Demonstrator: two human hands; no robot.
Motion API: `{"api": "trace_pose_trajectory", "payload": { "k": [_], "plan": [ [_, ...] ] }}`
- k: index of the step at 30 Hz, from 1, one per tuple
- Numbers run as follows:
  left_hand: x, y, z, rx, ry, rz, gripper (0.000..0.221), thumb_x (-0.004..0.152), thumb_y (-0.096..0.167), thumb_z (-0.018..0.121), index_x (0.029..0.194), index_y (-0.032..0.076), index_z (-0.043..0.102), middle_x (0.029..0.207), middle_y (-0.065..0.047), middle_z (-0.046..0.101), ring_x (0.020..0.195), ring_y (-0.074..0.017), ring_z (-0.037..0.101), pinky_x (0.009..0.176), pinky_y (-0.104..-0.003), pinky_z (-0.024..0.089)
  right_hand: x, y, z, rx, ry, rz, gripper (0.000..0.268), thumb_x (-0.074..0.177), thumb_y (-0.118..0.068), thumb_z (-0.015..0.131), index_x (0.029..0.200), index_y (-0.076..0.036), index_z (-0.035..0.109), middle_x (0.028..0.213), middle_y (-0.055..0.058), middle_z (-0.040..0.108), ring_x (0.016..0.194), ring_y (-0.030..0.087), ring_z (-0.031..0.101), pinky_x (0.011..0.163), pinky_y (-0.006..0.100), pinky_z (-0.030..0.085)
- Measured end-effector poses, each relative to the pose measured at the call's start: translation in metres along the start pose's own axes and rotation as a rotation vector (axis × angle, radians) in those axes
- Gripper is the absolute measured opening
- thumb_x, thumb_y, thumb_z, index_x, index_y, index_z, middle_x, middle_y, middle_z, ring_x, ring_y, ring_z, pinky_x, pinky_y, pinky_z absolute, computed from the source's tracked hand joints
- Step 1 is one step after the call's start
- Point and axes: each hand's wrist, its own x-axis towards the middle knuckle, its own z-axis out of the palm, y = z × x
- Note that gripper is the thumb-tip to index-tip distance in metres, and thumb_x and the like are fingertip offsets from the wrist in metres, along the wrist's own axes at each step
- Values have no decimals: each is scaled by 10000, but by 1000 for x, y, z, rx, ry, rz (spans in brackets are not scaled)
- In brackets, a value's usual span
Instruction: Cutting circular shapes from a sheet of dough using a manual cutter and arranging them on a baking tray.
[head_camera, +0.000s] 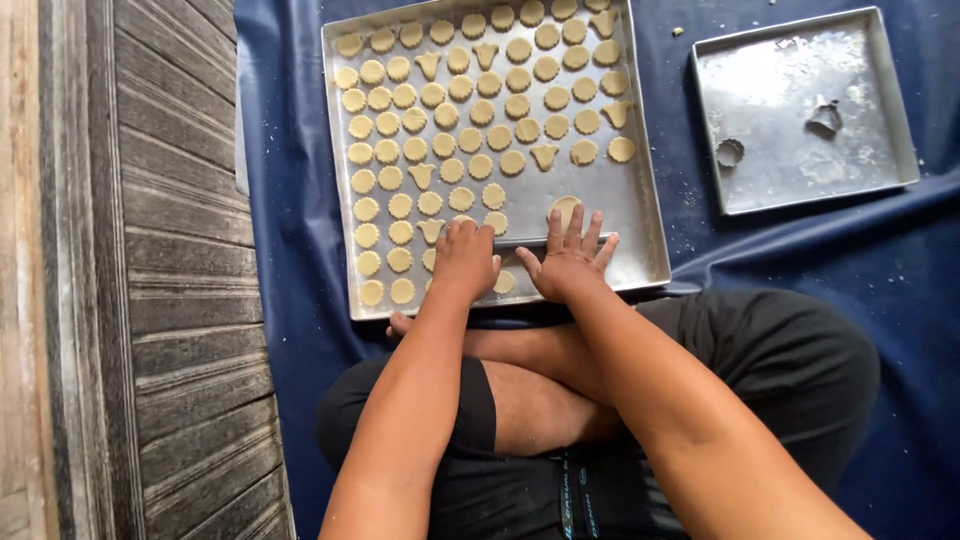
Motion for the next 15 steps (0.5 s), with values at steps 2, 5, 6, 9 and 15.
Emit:
{"api": "trace_pose_trajectory", "payload": {
  "k": [2,5,6,9,15],
  "plan": [
    [-5,5,-5,-3,-8,0,434,887,328,700,1259,113,636,1176,-148,611,1239,-359,538,1007,-520,475,3,9,4,5,-29,-4,965,980,-767,266,1661,-167,-61,1708,150,-209,1533,414,-268,1184,699,-163],
    [1,4,1,41,7,11,429,864,326,734,1221,104,645,1150,-150,613,1204,-365,547,974,-516,492,9,22,-1,74,90,-11,1029,945,-677,488,1664,-137,-12,1721,196,-55,1577,416,-92,1216,690,-52],
    [1,3,6,51,17,19,416,856,305,747,1201,95,646,1138,-157,612,1188,-369,552,956,-518,499,10,30,2,137,195,-15,943,931,-462,487,1660,-102,9,1715,214,1,1575,437,-56,1232,670,-29],
    [4,-3,14,49,38,31,385,851,265,759,1168,78,646,1111,-167,608,1159,-382,560,926,-523,512,-8,35,-13,181,242,-19,911,890,-288,508,1651,-56,65,1714,223,40,1576,443,-48,1256,620,-37],
    [-4,8,-7,15,53,16,378,868,271,748,1161,61,637,1108,-181,608,1170,-393,553,949,-526,505,-15,9,-17,-79,80,-56,1033,927,-667,486,1662,-75,66,1725,202,-16,1571,427,-134,1241,615,-108]
  ]
}}
